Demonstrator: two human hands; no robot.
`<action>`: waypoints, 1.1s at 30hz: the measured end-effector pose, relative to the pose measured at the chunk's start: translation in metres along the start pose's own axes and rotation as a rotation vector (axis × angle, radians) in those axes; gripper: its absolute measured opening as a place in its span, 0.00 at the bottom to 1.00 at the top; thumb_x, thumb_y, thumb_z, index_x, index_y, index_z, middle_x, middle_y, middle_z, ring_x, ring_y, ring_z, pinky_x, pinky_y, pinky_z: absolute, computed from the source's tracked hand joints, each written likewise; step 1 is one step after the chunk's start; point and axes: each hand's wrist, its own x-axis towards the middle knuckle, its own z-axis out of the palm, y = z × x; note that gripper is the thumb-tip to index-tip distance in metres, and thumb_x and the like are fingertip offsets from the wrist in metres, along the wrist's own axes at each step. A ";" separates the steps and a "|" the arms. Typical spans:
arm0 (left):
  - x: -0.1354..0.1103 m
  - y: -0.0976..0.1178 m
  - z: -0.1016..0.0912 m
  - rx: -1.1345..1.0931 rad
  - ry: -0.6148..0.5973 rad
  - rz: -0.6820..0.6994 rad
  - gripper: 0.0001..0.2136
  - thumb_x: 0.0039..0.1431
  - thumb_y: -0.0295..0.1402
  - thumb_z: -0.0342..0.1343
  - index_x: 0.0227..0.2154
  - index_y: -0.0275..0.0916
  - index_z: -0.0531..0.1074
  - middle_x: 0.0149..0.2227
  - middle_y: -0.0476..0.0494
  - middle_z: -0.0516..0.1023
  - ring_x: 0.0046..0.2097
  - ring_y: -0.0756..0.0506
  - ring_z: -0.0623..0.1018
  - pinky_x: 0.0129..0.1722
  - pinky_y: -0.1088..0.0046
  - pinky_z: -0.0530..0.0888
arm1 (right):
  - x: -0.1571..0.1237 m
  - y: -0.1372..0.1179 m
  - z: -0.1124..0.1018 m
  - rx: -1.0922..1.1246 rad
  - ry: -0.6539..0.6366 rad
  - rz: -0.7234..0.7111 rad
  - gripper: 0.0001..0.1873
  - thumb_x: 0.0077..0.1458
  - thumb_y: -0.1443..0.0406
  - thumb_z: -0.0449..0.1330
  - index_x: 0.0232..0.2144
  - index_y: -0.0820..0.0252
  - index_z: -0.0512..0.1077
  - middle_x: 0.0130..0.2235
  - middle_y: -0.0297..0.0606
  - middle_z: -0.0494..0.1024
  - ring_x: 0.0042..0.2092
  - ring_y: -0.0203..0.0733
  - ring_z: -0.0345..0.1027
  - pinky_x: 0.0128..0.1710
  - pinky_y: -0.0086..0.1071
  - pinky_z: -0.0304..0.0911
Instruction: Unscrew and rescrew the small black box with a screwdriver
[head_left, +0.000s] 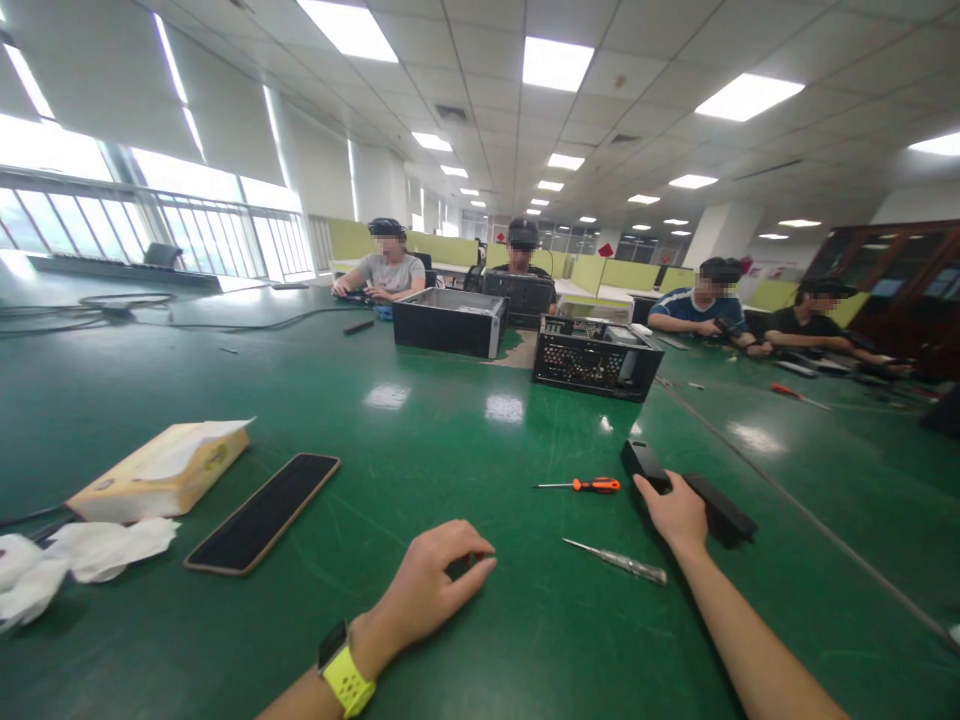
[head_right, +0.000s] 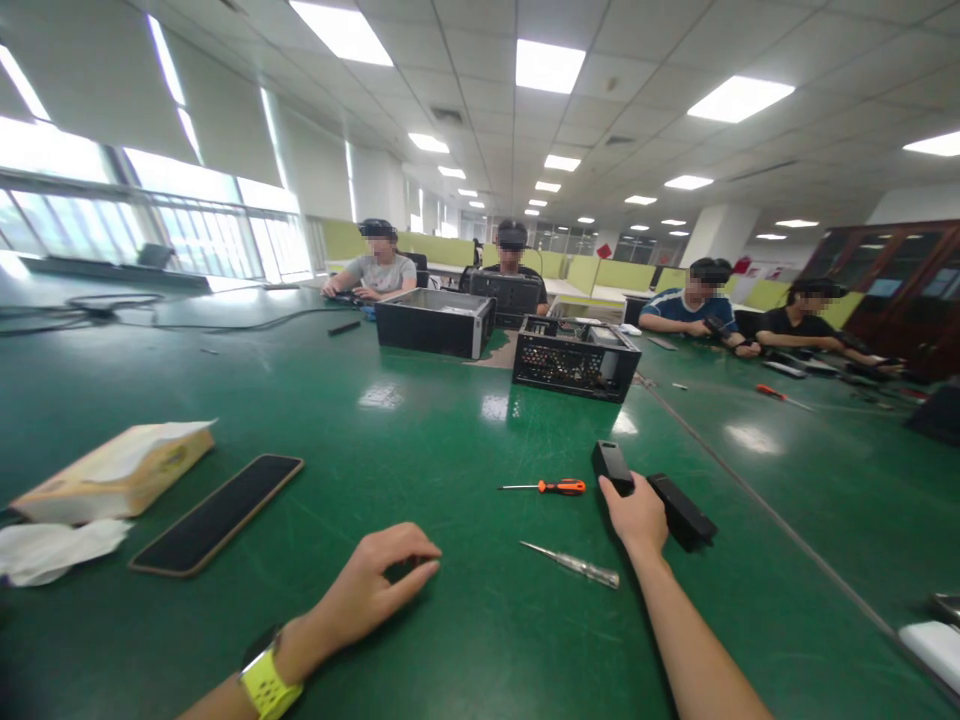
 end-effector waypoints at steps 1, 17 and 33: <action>0.000 0.000 0.000 0.008 -0.001 0.008 0.06 0.63 0.31 0.55 0.35 0.39 0.77 0.32 0.45 0.78 0.33 0.46 0.76 0.35 0.72 0.72 | 0.000 0.000 -0.005 0.037 -0.002 -0.010 0.38 0.48 0.44 0.56 0.48 0.70 0.73 0.41 0.59 0.79 0.43 0.63 0.73 0.43 0.50 0.66; 0.003 0.013 -0.003 0.193 -0.171 0.075 0.21 0.48 0.44 0.69 0.43 0.39 0.77 0.38 0.41 0.79 0.41 0.38 0.75 0.44 0.59 0.69 | -0.115 -0.083 -0.026 0.251 -0.698 -0.849 0.24 0.55 0.55 0.59 0.53 0.56 0.71 0.48 0.42 0.77 0.47 0.46 0.71 0.48 0.37 0.65; 0.006 0.018 -0.002 0.177 -0.168 0.057 0.19 0.52 0.46 0.66 0.43 0.41 0.78 0.37 0.42 0.79 0.41 0.38 0.74 0.46 0.57 0.65 | -0.059 -0.055 0.017 -0.352 -0.267 -0.445 0.15 0.60 0.65 0.55 0.47 0.52 0.76 0.50 0.42 0.76 0.53 0.53 0.60 0.50 0.45 0.54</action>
